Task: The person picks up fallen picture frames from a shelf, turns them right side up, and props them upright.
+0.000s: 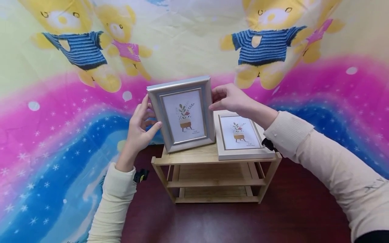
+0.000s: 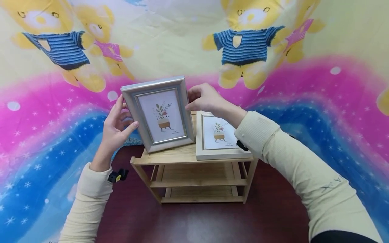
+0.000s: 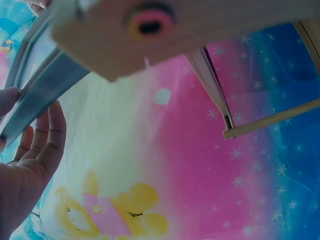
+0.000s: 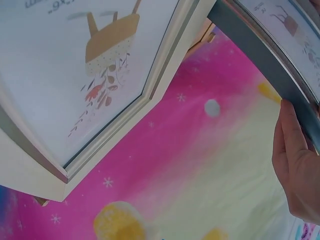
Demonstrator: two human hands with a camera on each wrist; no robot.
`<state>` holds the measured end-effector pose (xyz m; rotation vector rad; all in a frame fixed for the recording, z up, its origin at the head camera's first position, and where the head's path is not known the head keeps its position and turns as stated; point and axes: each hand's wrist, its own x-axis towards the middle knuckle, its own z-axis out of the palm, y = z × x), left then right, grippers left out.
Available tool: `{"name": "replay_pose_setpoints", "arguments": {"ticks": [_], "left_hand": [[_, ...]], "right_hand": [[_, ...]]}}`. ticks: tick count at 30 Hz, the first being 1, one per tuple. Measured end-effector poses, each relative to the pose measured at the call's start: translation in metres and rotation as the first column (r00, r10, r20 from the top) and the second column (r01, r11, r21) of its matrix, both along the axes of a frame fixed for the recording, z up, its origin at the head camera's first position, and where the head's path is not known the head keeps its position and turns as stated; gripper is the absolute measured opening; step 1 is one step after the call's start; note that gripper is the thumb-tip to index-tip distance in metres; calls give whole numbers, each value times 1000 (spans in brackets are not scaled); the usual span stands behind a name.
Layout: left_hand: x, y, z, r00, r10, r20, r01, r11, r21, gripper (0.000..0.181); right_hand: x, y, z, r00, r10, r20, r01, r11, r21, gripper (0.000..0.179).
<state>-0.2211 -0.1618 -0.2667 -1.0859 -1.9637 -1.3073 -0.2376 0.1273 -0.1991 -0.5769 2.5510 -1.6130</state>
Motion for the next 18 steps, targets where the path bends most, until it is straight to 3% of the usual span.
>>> {"name": "replay_pose_setpoints", "arguments": {"ticks": [6,18], "left_hand": [[8,4,-2,997,60,-42,-62,998,-27,82],[24,13,-3,976,178,-126,-185,982,-46,80]], "right_hand": [[-6,0,0,1000,5,13,-5,1000,-25,31],[-12,-3,4,999,13,-43,-12,999,38,36]]}}
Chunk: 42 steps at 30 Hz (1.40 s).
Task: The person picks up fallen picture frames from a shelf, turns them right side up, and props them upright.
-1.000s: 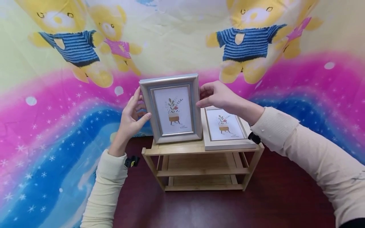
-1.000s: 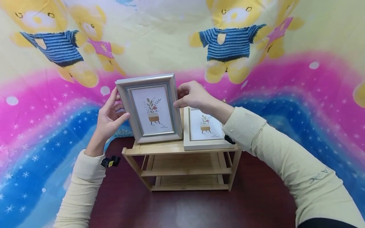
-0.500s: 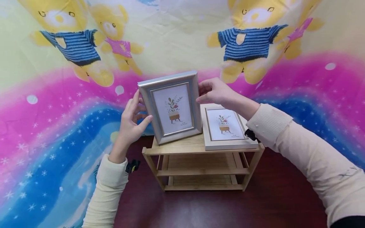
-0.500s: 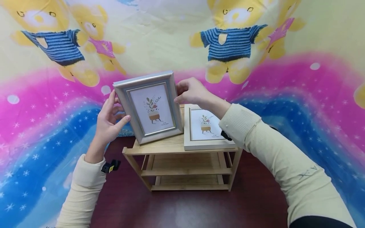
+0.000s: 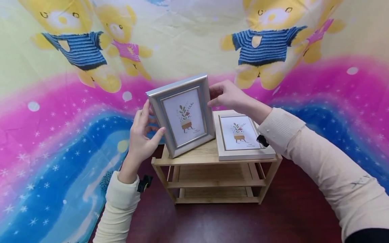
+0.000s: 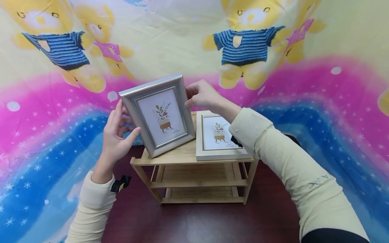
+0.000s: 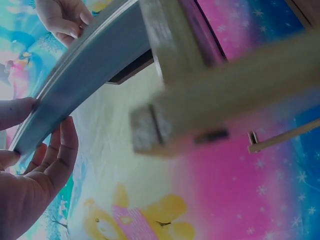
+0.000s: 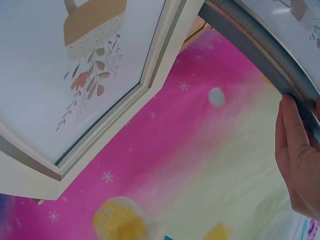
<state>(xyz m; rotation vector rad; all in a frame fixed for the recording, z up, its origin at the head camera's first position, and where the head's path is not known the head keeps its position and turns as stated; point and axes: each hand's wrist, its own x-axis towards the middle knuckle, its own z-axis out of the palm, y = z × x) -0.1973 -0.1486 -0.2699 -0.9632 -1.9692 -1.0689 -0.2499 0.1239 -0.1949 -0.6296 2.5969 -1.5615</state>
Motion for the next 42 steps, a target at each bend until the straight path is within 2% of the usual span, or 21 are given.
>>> {"name": "replay_pose_setpoints", "arguments": {"ticks": [6,13,19,23,27,31,38,42], "left_hand": [[7,4,-4,999,37,-32,-36,999,30,82],[12,9,-8,991,83,-103,-79,996,48,86],[17,16,-10,982,142,-126,-136,989,55,82],[18,18,-10,979,152,-136,-144,987,66,80],[18,18,-10,979,147,-144,-137,988,73,80],[18,21,-8,979,140,-147,-129,989,78,81],[21,29,-7,981,126,-148,-113,989,93,82],[24,33,-8,979,135,-152,-122,988,94,81]], "right_hand": [[-3,-3,-1,1000,7,3,-7,1000,-11,39],[-5,-8,-1,1000,2,-8,-2,1000,18,36],[-5,-13,-3,999,-7,-45,5,1000,-30,34],[3,-18,-3,996,-16,-92,5,992,-127,46],[10,-24,-3,991,-24,-132,0,984,-177,74],[13,-26,-2,985,-8,-172,-15,992,-129,91],[13,-28,-1,974,24,-226,-22,1000,10,95],[12,-30,-1,969,23,-246,-13,999,44,97]]}}
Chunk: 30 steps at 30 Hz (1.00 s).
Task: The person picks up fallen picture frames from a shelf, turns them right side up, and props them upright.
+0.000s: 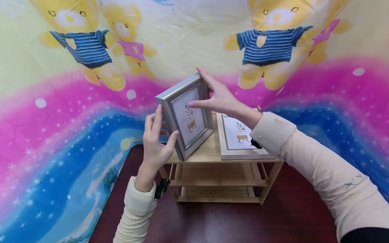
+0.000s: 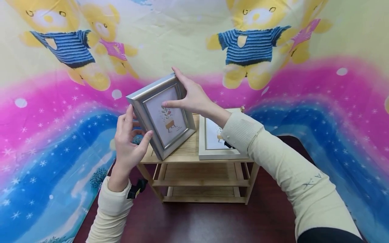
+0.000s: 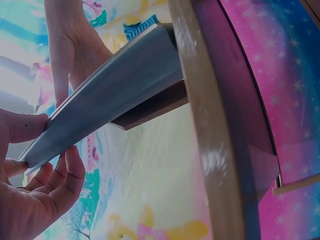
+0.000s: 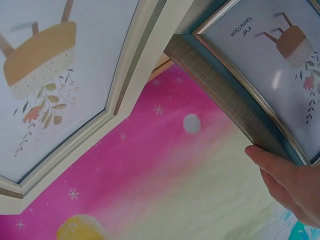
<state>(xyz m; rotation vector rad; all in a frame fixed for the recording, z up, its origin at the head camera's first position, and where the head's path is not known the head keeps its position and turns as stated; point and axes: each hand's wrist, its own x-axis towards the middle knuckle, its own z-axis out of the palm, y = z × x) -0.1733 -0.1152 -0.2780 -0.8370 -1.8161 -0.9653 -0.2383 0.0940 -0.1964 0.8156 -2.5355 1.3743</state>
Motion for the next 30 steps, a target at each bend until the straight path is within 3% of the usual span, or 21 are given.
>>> {"name": "replay_pose_setpoints", "arguments": {"ticks": [7,18,30], "left_hand": [[2,6,-2,999,-26,20,25,998,61,79],[2,15,-8,990,-130,61,122,985,122,65],[3,22,-8,995,-94,27,90,988,123,64]], "right_hand": [[-4,-2,-2,1000,3,-25,-3,1000,-16,97],[-10,-5,-4,999,36,-20,-38,996,-78,88],[-11,-8,-2,996,89,-14,-90,993,-73,90]]}}
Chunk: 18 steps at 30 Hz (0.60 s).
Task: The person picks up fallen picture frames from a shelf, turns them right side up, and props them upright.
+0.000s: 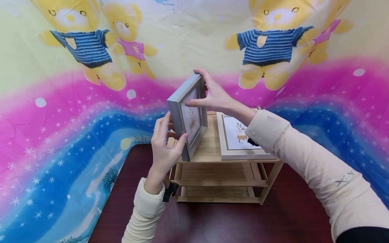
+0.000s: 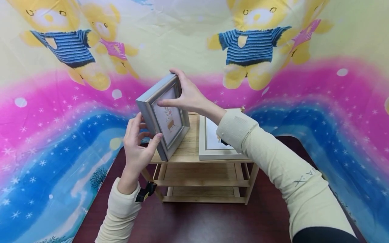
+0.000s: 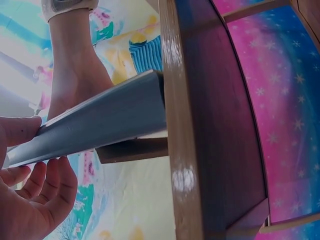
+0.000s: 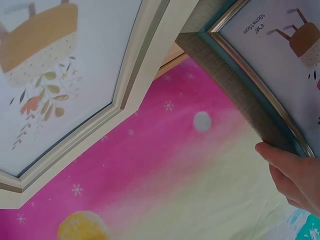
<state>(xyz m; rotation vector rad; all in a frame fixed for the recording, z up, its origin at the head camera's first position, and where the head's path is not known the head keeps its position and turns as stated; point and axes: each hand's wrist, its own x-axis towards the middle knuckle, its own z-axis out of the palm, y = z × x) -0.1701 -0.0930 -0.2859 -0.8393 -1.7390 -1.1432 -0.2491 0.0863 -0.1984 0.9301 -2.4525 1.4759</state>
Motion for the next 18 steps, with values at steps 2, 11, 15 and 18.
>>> {"name": "replay_pose_setpoints", "arguments": {"ticks": [2,11,15,18], "left_hand": [[0,2,0,1000,12,-16,-12,1000,-7,64],[-1,3,-1,999,9,-43,-10,1000,-21,66],[-1,-1,-4,996,-85,-19,84,995,-52,67],[-4,-6,-6,989,-148,9,148,986,-80,69]], "right_hand": [[1,-2,0,1000,-9,-8,9,1000,5,92],[3,-5,3,1000,-4,3,4,1000,12,96],[3,-5,3,1000,6,21,-7,999,34,96],[6,-4,6,1000,1,3,-1,998,58,92]]}}
